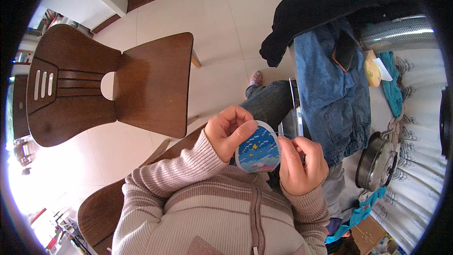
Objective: The person sews a colorful shoe insole while seated, using a needle and thread to stitch along the edges. The insole is repeatedly turned and adjusted in the hands as stitching progresses.
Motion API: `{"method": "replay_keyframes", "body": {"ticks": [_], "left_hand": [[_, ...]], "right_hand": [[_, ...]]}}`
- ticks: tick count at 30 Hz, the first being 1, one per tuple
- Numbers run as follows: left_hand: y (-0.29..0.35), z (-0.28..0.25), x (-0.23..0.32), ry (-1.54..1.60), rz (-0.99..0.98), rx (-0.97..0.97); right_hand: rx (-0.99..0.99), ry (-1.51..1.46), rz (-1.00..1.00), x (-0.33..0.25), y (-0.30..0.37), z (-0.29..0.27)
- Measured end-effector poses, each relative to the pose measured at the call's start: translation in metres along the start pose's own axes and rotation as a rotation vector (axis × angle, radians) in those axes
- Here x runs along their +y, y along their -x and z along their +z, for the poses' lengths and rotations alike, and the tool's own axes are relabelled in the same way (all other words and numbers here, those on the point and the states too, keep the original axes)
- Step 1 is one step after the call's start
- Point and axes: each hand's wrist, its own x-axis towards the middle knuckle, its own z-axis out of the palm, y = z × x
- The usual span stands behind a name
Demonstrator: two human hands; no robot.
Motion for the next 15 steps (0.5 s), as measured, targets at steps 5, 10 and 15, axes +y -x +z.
{"method": "replay_keyframes", "body": {"ticks": [5, 10, 15], "left_hand": [[-0.0006, -0.0014, -0.0004, -0.011, -0.005, 0.005], [0.0002, -0.0010, -0.0018, 0.008, 0.009, 0.022], [0.0001, -0.0020, -0.0012, 0.006, -0.016, 0.023]], "right_hand": [[-0.023, 0.020, -0.004, -0.0031, -0.0009, 0.0011], [-0.059, 0.041, -0.034, -0.0061, -0.0032, 0.0001], [-0.057, 0.050, -0.027, -0.0093, -0.0035, 0.0009]]}}
